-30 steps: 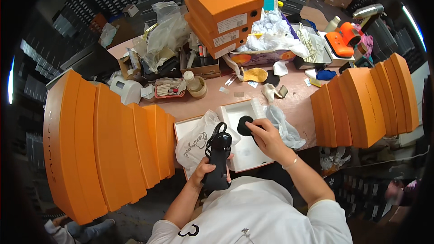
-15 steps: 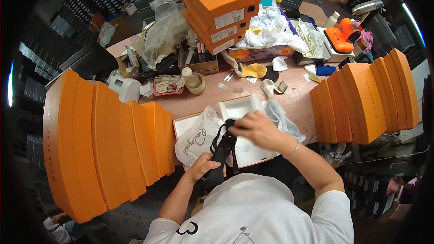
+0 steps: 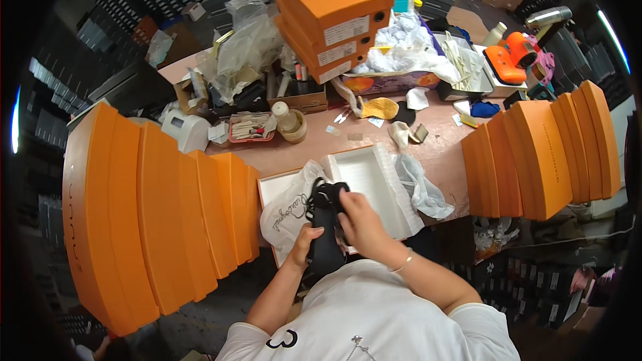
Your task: Wrapping high-heeled shoes in tissue paper, placing them into dust bags, and then packing them into retail boxes.
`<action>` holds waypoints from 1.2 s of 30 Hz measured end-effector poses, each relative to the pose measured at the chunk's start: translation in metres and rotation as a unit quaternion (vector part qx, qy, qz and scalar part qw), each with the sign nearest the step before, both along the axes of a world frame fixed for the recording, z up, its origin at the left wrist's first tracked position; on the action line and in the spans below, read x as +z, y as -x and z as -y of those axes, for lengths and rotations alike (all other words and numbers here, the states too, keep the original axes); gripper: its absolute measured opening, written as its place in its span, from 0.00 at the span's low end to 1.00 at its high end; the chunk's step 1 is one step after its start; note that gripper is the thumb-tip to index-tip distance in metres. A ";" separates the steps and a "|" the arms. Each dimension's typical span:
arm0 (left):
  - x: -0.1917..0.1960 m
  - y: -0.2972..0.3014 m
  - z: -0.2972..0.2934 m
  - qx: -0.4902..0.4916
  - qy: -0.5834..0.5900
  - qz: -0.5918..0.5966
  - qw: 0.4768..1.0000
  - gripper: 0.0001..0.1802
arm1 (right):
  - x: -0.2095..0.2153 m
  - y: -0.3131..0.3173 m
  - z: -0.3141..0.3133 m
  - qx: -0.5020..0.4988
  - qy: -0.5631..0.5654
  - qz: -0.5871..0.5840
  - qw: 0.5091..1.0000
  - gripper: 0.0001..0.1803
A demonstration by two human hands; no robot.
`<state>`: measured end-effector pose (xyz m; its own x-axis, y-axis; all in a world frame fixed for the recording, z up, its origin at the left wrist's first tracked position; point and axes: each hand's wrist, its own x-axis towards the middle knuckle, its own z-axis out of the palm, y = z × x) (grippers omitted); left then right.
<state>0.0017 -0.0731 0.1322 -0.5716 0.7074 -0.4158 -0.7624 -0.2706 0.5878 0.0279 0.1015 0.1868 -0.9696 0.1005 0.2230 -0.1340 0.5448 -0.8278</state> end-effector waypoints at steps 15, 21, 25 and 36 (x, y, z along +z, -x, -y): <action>-0.039 0.041 -0.013 0.085 0.494 -0.520 0.692 0.22 | -0.090 0.043 -0.214 -0.222 -0.081 -0.032 0.971 0.21; -0.016 0.017 -0.085 -0.005 0.358 -0.486 0.798 0.17 | -0.078 0.043 -0.263 -0.064 -0.104 0.419 0.900 0.23; -0.021 0.015 -0.112 -0.034 0.310 -0.481 0.819 0.16 | -0.174 -0.022 -0.234 -0.030 -0.262 0.307 0.914 0.20; 0.026 0.037 -0.153 0.045 0.014 -0.041 0.998 0.37 | 0.027 -0.024 -0.214 0.004 -0.471 -0.057 0.880 0.11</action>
